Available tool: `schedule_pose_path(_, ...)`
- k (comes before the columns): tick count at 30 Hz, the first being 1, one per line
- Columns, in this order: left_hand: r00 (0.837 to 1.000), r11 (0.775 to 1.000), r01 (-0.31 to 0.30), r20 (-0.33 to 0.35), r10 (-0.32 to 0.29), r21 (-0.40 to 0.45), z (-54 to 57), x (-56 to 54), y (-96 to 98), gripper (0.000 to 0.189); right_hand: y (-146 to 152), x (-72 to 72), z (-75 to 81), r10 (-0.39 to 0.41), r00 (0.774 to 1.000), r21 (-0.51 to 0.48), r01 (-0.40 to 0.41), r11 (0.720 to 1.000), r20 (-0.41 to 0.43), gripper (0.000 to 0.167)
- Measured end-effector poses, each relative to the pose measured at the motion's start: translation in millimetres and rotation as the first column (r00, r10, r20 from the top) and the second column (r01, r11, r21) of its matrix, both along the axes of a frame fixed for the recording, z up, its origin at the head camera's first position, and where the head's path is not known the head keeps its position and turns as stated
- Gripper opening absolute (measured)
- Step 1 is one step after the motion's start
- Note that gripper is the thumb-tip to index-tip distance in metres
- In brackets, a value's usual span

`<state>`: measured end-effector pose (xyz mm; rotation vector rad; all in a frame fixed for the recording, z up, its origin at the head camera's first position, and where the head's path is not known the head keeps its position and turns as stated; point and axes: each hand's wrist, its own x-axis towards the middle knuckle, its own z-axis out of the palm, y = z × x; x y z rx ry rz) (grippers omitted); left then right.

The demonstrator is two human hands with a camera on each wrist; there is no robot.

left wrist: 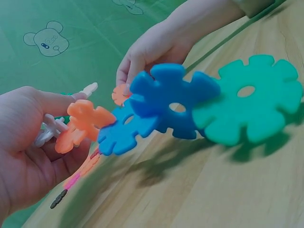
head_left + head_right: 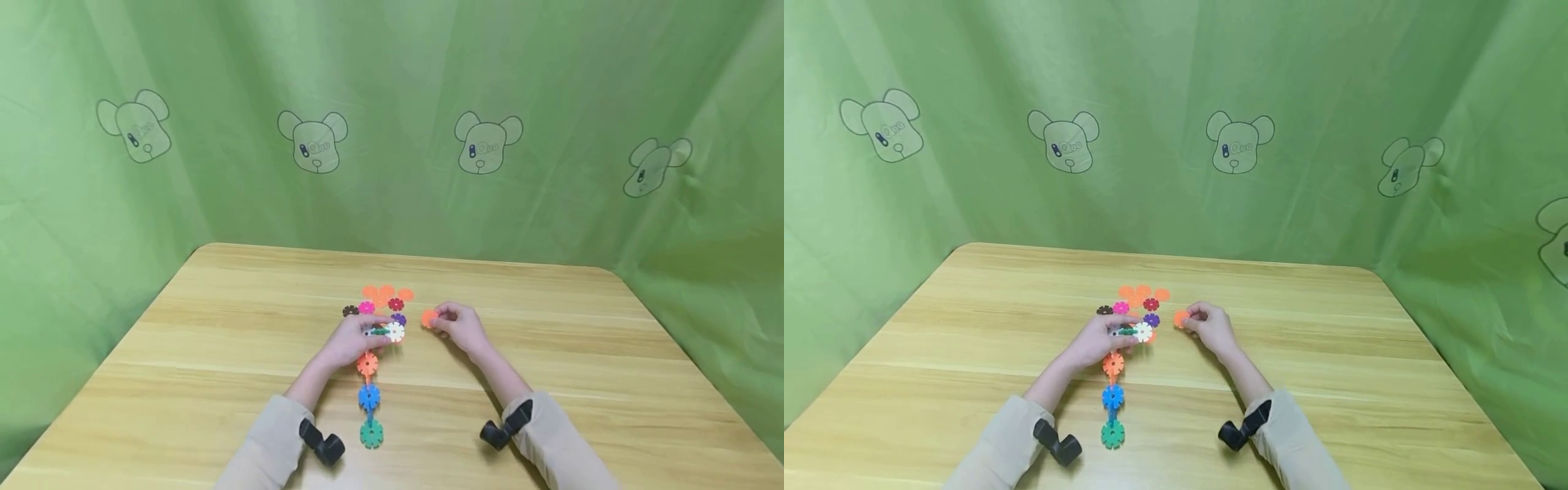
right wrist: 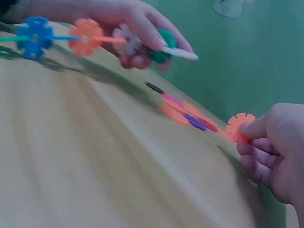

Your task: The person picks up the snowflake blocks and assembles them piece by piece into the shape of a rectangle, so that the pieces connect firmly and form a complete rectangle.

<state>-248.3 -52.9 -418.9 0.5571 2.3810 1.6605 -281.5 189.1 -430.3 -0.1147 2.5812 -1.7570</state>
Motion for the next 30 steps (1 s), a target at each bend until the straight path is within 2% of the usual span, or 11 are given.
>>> schedule_pose_path(8, 1.0, 1.0, -0.004, 0.004, 0.004, -0.011, 0.7, -1.0, 0.7, 0.04, -15, 23.5, 8.1, 0.031, 0.998, -0.04, -0.033, 0.999, -0.063, 0.017)
schedule_pose_path(16, 1.0, 1.0, -0.011, -0.002, 0.011, 0.012, -0.3, -1.6, 0.9, 0.04, -24, 33.2, 11.4, 0.048, 0.995, -0.064, -0.054, 0.996, -0.092, 0.017)
schedule_pose_path(20, 1.0, 1.0, -0.009, -0.015, 0.009, 0.009, -1.8, -2.1, 1.1, 0.04, -27, 37.9, 14.3, 0.073, 0.99, -0.041, -0.078, 0.996, -0.118, 0.016)
schedule_pose_path(28, 0.999, 1.0, -0.021, -0.026, 0.02, -0.016, -3.1, -2.2, 1.8, 0.039, -36, 56.7, 35.7, 0.106, 0.981, -0.018, -0.111, 0.994, -0.16, 0.012)
schedule_pose_path(30, 0.999, 1.0, -0.016, -0.031, 0.016, -0.008, -2.1, -2.0, 1.9, 0.039, -37, 57.6, 36.7, 0.104, 0.982, -0.028, -0.109, 0.994, -0.156, 0.012)
